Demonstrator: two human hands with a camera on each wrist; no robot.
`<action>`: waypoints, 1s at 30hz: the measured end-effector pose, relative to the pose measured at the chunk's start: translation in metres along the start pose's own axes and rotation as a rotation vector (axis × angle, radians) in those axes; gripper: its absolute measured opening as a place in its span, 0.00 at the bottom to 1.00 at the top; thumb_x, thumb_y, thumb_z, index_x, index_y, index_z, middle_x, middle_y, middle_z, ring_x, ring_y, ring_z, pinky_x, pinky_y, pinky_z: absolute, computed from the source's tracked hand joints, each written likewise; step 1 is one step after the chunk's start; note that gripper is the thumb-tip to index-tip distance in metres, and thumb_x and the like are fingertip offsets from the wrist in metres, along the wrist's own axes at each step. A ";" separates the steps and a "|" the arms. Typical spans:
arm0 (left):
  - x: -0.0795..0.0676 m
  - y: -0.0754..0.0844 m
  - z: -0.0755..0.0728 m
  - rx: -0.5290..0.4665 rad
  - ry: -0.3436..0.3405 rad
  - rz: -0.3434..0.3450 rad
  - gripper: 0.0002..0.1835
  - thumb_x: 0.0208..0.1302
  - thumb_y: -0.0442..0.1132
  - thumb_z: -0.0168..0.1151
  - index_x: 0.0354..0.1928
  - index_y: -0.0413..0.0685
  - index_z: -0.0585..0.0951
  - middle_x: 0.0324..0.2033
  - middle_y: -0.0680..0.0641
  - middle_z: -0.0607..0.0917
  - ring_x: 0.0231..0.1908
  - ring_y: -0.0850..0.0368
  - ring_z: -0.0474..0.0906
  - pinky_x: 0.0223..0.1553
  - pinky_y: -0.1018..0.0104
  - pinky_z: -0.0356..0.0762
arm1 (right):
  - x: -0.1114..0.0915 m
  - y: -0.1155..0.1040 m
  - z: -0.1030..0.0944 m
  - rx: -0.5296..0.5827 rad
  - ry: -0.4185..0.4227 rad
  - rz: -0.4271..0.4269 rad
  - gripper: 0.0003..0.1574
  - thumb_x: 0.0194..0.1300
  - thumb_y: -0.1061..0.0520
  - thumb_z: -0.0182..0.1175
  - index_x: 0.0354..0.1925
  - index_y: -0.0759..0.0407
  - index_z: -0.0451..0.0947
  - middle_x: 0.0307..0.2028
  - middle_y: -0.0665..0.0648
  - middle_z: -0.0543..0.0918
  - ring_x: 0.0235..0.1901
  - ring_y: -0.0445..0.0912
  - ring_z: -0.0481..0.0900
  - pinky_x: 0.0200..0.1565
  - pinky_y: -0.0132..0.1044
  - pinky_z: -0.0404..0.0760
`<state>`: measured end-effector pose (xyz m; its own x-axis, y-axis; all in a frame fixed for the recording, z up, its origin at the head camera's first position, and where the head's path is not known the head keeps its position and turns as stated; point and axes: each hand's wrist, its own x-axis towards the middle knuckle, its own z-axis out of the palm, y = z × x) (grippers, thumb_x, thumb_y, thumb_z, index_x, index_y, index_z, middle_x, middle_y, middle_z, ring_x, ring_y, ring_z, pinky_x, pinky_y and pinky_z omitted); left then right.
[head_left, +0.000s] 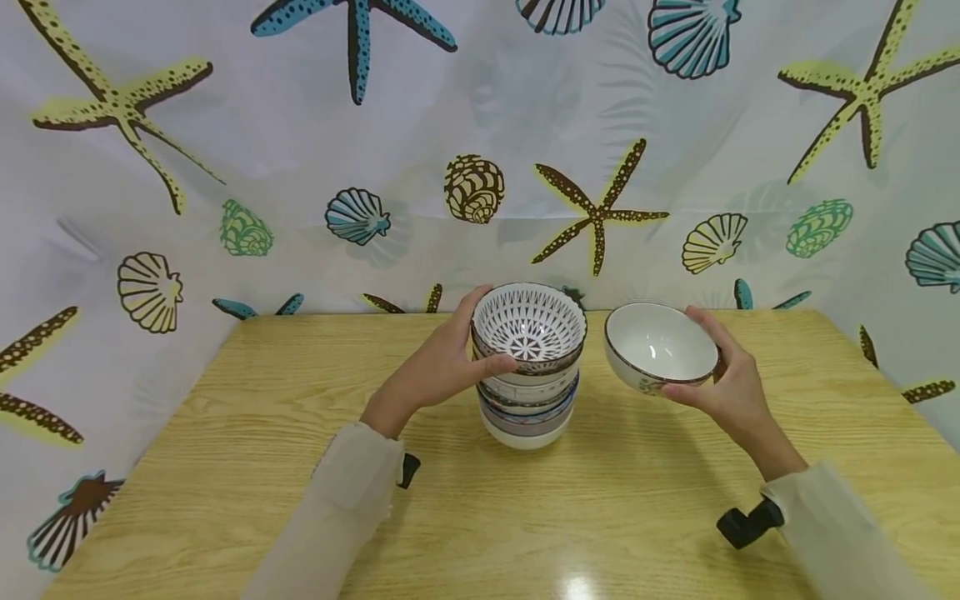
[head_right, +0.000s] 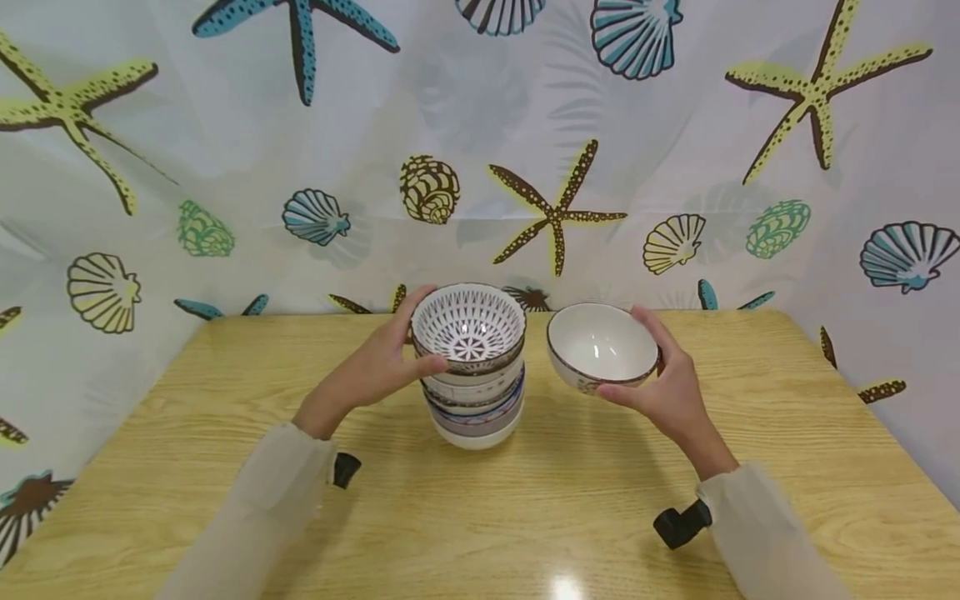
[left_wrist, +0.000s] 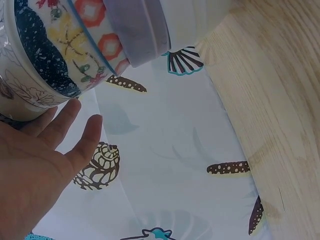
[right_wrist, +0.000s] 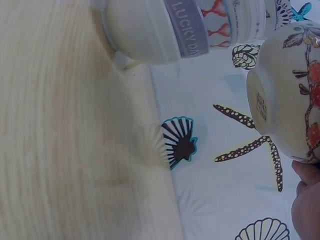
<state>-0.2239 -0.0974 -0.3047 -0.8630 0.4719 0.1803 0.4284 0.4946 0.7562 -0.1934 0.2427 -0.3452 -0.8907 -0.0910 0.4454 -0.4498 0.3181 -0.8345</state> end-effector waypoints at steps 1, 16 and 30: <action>0.000 0.000 0.000 0.001 0.001 0.002 0.70 0.34 0.85 0.51 0.75 0.54 0.41 0.70 0.40 0.59 0.67 0.41 0.61 0.66 0.42 0.60 | -0.001 0.002 0.000 0.002 -0.004 0.004 0.56 0.46 0.75 0.67 0.71 0.67 0.53 0.66 0.70 0.61 0.51 0.32 0.69 0.47 0.15 0.72; 0.000 0.002 -0.001 0.004 -0.004 -0.015 0.69 0.34 0.85 0.51 0.75 0.55 0.42 0.72 0.41 0.56 0.69 0.43 0.58 0.66 0.42 0.59 | -0.017 0.029 0.005 -0.028 -0.052 0.060 0.56 0.47 0.73 0.70 0.71 0.68 0.54 0.66 0.73 0.63 0.52 0.27 0.67 0.49 0.14 0.70; -0.001 0.000 -0.002 0.010 -0.008 -0.027 0.68 0.36 0.84 0.53 0.75 0.56 0.42 0.71 0.41 0.57 0.69 0.42 0.59 0.66 0.42 0.59 | -0.019 0.047 0.013 -0.139 -0.156 0.120 0.60 0.45 0.65 0.75 0.71 0.68 0.53 0.68 0.71 0.60 0.63 0.63 0.64 0.49 0.10 0.63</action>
<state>-0.2237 -0.0994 -0.3041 -0.8724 0.4637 0.1549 0.4074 0.5144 0.7546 -0.1982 0.2465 -0.3968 -0.9416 -0.1857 0.2809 -0.3360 0.4617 -0.8209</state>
